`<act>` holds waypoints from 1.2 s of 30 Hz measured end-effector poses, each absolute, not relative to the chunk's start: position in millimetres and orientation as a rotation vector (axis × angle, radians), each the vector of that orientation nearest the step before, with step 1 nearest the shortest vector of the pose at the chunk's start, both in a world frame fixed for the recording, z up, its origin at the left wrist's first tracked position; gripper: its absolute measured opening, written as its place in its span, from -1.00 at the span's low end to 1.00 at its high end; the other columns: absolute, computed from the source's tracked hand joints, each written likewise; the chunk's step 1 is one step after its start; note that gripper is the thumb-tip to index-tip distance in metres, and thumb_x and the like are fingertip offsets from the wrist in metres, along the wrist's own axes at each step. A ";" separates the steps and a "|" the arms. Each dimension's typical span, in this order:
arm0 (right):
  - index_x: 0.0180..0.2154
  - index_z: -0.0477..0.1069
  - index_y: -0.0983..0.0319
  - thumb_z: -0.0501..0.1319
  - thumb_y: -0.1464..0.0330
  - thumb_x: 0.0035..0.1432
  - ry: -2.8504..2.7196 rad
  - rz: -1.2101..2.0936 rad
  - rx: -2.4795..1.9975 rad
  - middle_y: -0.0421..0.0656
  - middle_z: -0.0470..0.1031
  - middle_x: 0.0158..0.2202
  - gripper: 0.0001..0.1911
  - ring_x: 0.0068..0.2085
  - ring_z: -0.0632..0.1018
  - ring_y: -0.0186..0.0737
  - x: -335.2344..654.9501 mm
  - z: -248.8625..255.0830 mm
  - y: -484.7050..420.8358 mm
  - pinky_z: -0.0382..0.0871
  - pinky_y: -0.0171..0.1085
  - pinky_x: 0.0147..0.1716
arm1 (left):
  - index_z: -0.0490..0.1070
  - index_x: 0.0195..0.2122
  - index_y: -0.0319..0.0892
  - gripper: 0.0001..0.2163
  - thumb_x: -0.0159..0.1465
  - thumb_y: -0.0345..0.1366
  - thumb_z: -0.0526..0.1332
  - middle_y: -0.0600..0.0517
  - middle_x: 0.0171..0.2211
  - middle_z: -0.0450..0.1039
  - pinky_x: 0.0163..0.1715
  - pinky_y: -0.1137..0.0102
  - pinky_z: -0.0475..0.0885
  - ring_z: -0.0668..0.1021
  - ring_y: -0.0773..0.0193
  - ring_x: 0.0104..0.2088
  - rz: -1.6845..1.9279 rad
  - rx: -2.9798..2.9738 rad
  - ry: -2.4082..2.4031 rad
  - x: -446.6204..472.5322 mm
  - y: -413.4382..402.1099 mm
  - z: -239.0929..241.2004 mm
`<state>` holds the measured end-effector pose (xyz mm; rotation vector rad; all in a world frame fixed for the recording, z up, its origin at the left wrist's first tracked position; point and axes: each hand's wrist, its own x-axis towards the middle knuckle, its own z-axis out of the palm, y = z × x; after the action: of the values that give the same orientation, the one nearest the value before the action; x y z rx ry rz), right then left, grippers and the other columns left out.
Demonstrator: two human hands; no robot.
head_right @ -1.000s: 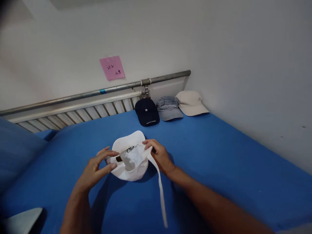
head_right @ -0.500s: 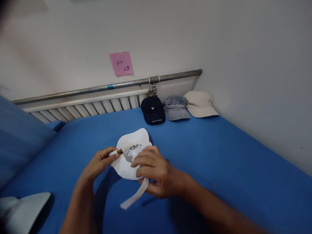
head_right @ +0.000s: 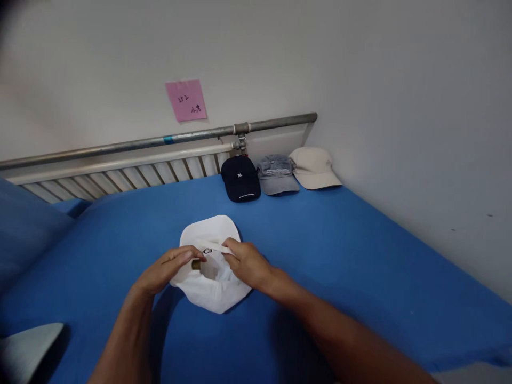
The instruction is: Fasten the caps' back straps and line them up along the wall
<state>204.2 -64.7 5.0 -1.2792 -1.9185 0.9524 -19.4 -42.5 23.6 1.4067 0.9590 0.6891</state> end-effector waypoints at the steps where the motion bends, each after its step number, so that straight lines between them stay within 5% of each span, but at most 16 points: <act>1: -0.24 0.40 0.20 0.07 0.46 0.18 -1.949 0.887 -1.300 -0.22 0.48 -0.41 -0.83 -0.41 0.45 -0.32 203.7 3.4 -65.2 0.24 -0.37 -0.45 | 0.61 -0.33 -0.24 -0.75 0.10 -0.14 0.32 -0.12 -0.30 0.55 -0.32 0.44 0.38 0.52 0.19 -0.31 0.686 1.429 0.922 -19.1 -42.2 23.0; 9: -0.19 0.42 0.18 0.11 0.44 0.17 -2.086 0.786 -1.234 -0.15 0.54 -0.24 -0.82 -0.28 0.52 -0.23 198.7 7.9 -75.0 0.30 -0.29 -0.30 | 0.45 -0.45 -0.23 -0.68 0.16 -0.03 0.25 0.09 -0.61 0.34 -0.64 0.54 0.16 0.30 0.44 -0.65 0.660 1.255 1.013 -9.8 -44.5 15.3; 14: -0.18 0.43 0.20 0.26 0.29 0.08 -1.814 1.171 -1.137 -0.24 0.47 -0.43 -0.77 -0.41 0.45 -0.33 190.1 24.9 -78.7 0.29 -0.35 -0.41 | 0.37 -0.50 -0.23 -0.69 0.19 -0.06 0.23 0.13 -0.62 0.26 -0.63 0.55 0.11 0.25 0.46 -0.63 0.584 1.356 1.010 -5.9 -47.2 20.6; 19: -0.44 0.36 0.25 0.20 0.38 0.08 -1.507 1.486 -1.151 -0.27 0.39 -0.54 -0.91 -0.57 0.37 -0.44 186.8 29.7 -76.2 0.26 -0.43 -0.59 | 0.42 -0.49 -0.24 -0.73 0.16 -0.11 0.25 0.09 -0.58 0.33 -0.59 0.53 0.15 0.29 0.43 -0.59 0.587 1.383 0.983 -9.8 -47.5 23.8; 27: -0.38 0.36 0.25 0.22 0.35 0.01 -1.196 1.714 -1.034 -0.29 0.43 -0.49 -0.89 -0.72 0.23 -0.55 200.5 19.3 -68.8 0.01 -0.47 -0.80 | 0.55 -0.36 -0.23 -0.83 -0.01 -0.36 0.32 0.05 -0.49 0.48 -0.53 0.53 0.25 0.40 0.41 -0.55 0.662 1.265 0.893 -20.8 -42.6 18.4; 36: -0.41 0.34 0.25 0.25 0.31 0.04 -1.136 1.786 -0.980 -0.40 0.24 -0.65 -0.85 -0.76 0.06 -0.61 195.1 17.5 -73.2 -0.17 -0.48 -0.79 | 0.54 -0.41 -0.23 -0.82 0.00 -0.25 0.41 0.08 -0.57 0.46 -0.60 0.57 0.22 0.39 0.47 -0.61 0.670 1.177 0.882 -17.8 -45.0 16.8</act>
<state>195.1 -73.2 17.5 -0.9798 -1.1360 1.7855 -17.8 -45.0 16.8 1.1765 0.8822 0.6702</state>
